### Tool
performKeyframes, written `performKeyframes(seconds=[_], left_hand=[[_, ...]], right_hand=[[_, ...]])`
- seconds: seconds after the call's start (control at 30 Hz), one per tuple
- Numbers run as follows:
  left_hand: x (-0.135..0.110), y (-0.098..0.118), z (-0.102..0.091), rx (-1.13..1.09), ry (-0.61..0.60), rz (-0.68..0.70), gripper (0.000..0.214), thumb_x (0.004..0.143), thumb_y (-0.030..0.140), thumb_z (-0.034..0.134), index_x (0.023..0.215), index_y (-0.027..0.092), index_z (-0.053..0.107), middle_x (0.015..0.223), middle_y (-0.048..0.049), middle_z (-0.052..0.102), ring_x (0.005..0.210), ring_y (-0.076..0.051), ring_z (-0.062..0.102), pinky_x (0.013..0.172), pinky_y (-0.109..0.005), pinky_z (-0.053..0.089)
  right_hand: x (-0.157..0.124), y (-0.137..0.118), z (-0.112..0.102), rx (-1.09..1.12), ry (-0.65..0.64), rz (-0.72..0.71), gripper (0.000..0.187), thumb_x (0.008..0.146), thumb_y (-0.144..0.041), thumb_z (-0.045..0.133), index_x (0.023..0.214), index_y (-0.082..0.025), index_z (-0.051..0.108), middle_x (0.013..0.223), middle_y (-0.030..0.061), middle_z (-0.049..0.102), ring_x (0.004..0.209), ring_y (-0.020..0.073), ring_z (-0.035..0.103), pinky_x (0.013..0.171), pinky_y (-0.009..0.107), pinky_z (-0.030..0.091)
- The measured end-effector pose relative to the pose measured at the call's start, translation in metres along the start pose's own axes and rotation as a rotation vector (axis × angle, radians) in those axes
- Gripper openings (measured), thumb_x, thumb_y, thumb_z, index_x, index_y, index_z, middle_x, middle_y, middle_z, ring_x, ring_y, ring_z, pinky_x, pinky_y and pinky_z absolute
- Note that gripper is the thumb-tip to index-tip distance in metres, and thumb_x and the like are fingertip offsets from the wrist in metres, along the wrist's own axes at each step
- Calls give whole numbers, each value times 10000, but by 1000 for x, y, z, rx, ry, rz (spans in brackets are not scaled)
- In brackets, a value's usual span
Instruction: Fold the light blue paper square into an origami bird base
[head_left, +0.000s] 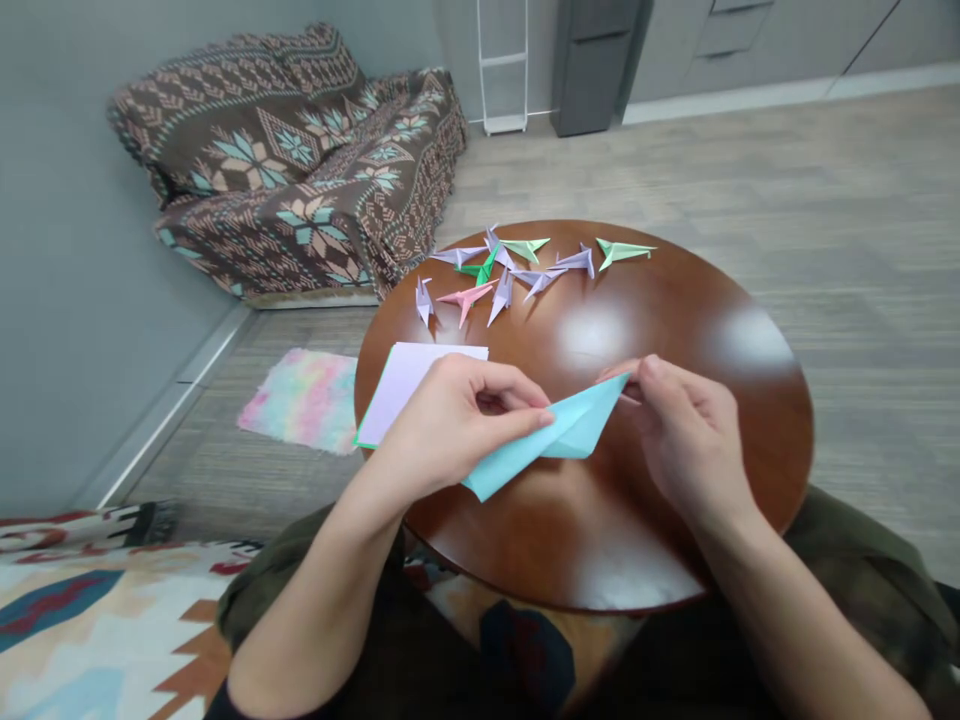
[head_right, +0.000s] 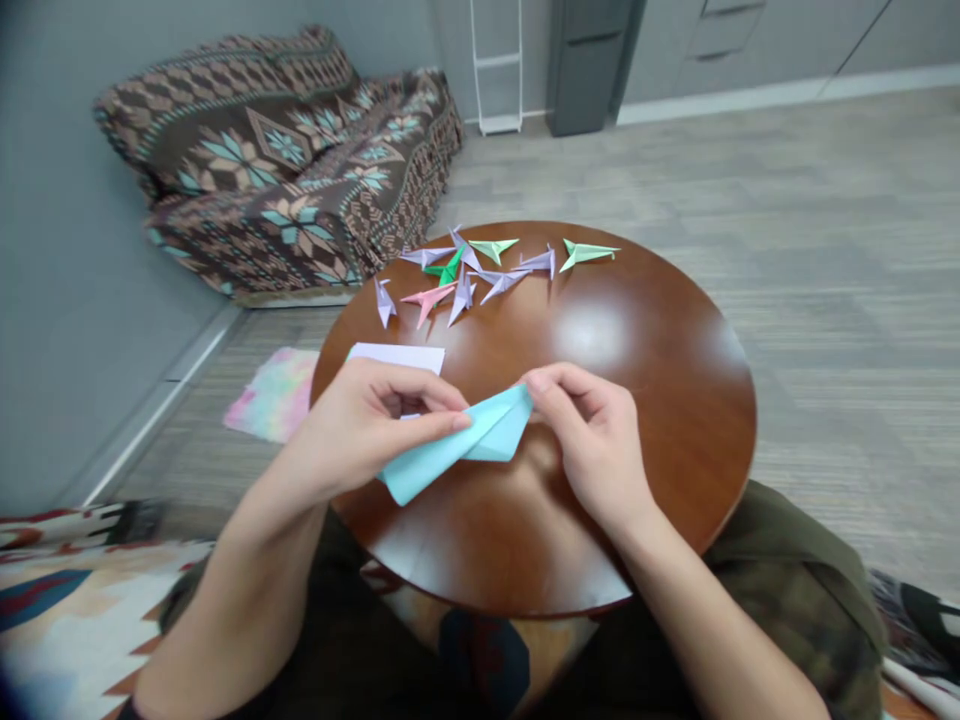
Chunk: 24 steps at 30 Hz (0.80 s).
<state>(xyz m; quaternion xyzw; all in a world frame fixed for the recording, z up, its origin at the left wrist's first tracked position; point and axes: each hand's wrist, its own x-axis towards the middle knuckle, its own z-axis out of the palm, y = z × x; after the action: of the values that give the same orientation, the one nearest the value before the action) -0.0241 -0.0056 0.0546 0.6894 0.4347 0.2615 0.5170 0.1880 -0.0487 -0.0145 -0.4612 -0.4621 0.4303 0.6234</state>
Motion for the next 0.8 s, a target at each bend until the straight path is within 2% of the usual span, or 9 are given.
performKeyframes(seconds=[0.1, 0.17, 0.23, 0.47, 0.67, 0.8], left_hand=[[0, -2, 2, -32, 8, 26, 94, 823, 240, 831, 812, 147, 825, 693, -14, 777, 607, -113, 653, 554, -194, 460], [0, -3, 3, -56, 11, 40, 96, 821, 247, 842, 819, 153, 826, 699, -9, 781, 605, -108, 656, 546, -190, 454], [0, -2, 4, -77, 16, 50, 96, 813, 248, 856, 824, 157, 827, 712, -5, 789, 612, -107, 669, 548, -185, 457], [-2, 0, 4, -78, 21, 60, 62, 835, 225, 834, 857, 167, 836, 760, -10, 818, 661, -128, 729, 579, -188, 501], [-4, 1, 4, -67, 17, 65, 71, 830, 226, 840, 869, 166, 840, 766, -14, 823, 675, -141, 747, 595, -193, 529], [-5, 3, 5, -76, 22, 72, 76, 828, 230, 843, 871, 168, 843, 776, -22, 826, 696, -159, 762, 613, -207, 550]], right_hand=[[-3, -5, 2, 5, -141, 63, 158, 911, -373, 813, 820, -244, 812, 777, 1, 761, 728, 162, 651, 688, 261, 522], [-5, -8, 4, 7, -191, 118, 85, 875, -324, 853, 853, -245, 832, 791, -8, 787, 722, 151, 670, 674, 238, 536], [-6, -9, 5, -4, -189, 144, 66, 861, -311, 867, 876, -250, 848, 801, -12, 807, 713, 145, 692, 667, 225, 553], [-9, -10, 5, -54, -118, 101, 22, 852, -282, 875, 856, -268, 858, 767, -35, 805, 670, 119, 686, 645, 198, 552], [-8, -8, 4, -22, -210, 132, 43, 856, -299, 873, 858, -258, 862, 775, -13, 789, 693, 136, 671, 651, 227, 543], [-8, -8, 4, 0, -203, 152, 58, 844, -301, 884, 838, -250, 856, 726, -12, 756, 663, 131, 634, 628, 234, 518]])
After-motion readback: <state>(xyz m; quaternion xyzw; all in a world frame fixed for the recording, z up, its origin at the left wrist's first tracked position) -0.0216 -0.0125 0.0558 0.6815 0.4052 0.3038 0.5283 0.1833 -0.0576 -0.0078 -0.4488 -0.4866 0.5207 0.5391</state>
